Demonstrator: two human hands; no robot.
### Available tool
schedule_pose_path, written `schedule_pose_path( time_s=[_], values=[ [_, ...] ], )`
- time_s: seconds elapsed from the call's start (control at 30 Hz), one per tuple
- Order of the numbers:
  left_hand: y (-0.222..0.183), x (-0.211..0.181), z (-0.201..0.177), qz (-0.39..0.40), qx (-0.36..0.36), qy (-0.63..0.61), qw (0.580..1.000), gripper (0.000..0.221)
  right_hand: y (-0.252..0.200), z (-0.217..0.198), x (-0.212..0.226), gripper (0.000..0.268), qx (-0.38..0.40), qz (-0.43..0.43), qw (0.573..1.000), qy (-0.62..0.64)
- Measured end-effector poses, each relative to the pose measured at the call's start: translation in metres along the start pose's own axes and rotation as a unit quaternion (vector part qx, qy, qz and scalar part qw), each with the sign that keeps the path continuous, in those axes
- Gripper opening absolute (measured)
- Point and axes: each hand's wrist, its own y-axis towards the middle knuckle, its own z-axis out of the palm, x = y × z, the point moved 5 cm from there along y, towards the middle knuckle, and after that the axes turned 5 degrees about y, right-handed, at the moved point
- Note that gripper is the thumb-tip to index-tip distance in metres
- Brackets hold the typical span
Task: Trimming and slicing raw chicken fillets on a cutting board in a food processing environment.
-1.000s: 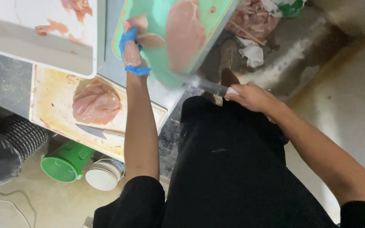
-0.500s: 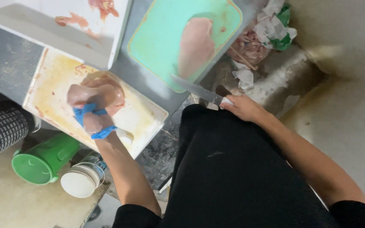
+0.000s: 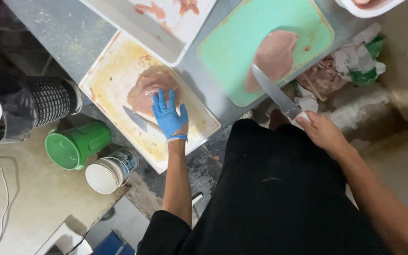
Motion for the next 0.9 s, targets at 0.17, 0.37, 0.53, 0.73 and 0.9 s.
schedule_pose_path(
  time_s=[0.17,0.37,0.53,0.73,0.9],
  values=[
    [0.009,-0.123,0.061,0.171,0.007,-0.036,0.985,0.065,0.016,0.0,-0.061,0.04,-0.112,0.014,0.987,0.111],
    [0.054,-0.273,0.118,0.367,0.101,0.035,0.924,0.054,0.01,-0.004,-0.025,0.042,-0.115,0.01,0.962,0.249],
    [0.068,-0.307,0.129,0.385,0.074,0.111,0.913,0.061,0.022,-0.001,-0.034,0.04,-0.124,0.014,0.952,0.279],
    [0.073,-0.307,0.124,0.393,0.08,0.09,0.912,0.073,0.043,-0.008,-0.037,0.038,-0.085,0.02,0.952,0.292],
    [0.077,-0.302,0.135,0.431,0.029,0.084,0.898,0.073,0.062,-0.015,-0.033,0.033,-0.024,-0.028,0.922,0.386]
  ],
)
